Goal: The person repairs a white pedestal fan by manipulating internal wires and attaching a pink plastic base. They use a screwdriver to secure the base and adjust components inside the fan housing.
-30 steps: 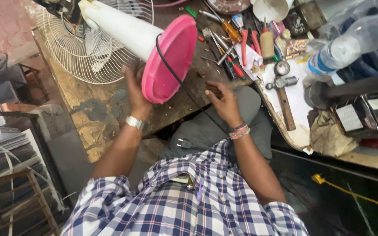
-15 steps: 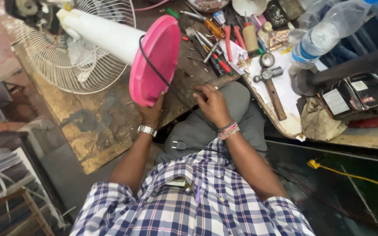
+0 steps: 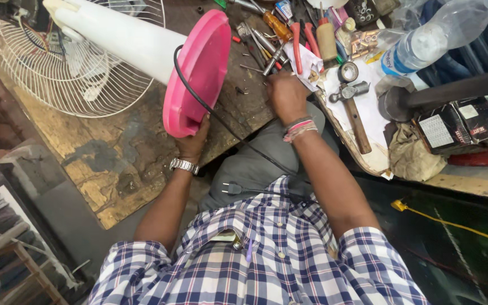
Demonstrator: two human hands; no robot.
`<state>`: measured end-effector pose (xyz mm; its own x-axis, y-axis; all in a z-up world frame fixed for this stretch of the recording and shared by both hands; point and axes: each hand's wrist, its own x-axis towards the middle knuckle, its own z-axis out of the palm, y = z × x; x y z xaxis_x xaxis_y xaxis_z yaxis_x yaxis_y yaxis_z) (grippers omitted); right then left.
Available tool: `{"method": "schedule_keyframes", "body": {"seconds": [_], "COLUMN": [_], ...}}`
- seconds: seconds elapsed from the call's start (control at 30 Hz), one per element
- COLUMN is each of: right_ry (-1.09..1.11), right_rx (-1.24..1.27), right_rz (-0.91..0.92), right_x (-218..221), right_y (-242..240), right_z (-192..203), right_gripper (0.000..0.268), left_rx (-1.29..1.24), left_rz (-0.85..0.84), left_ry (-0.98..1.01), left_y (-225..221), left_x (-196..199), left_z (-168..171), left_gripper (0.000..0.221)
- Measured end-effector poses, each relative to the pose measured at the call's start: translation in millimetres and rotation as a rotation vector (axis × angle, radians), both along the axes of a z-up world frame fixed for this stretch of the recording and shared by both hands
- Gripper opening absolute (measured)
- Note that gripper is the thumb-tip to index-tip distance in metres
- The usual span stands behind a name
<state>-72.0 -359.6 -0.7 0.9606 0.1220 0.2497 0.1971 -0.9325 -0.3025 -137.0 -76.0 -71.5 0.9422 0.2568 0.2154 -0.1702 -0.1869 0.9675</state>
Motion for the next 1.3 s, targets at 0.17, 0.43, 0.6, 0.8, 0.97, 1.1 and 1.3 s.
{"method": "schedule_keyframes", "body": {"seconds": [0.17,0.43,0.6,0.8,0.97,1.1,1.3], "right_ry": [-0.024,-0.057,-0.060,0.002,-0.081,-0.218,0.518], "right_rx": [-0.189,-0.236,-0.064,-0.075,-0.089,0.123,1.391], "right_rz": [0.032,0.035,0.050,0.208,0.209,0.160,-0.001], "right_x": [0.4,-4.6,-5.3,6.7,13.6,5.8,-9.3], "right_y": [12.3,16.7,19.5,33.0,44.7,48.4,85.7], "right_z": [-12.8,-4.3,2.0,-13.5,-24.3,-28.6,-59.5], "right_gripper": [0.017,0.013,0.013,0.015,0.011,0.009,0.011], "left_rx": [0.007,0.099,0.076,0.152,0.214,0.132,0.089], "left_rz": [0.007,-0.109,-0.070,-0.047,-0.081,-0.141,-0.304], "left_ry": [0.044,0.066,0.029,0.030,0.010,0.056,0.044], "left_y": [0.1,11.3,7.7,8.0,12.1,15.8,28.4], "left_x": [-5.2,-5.7,-3.3,-4.4,-2.7,-1.4,5.5], "left_z": [-0.6,2.3,1.5,6.1,4.4,-0.4,-5.1], "left_gripper": [0.033,0.035,0.034,0.034,0.036,0.037,0.044]}}
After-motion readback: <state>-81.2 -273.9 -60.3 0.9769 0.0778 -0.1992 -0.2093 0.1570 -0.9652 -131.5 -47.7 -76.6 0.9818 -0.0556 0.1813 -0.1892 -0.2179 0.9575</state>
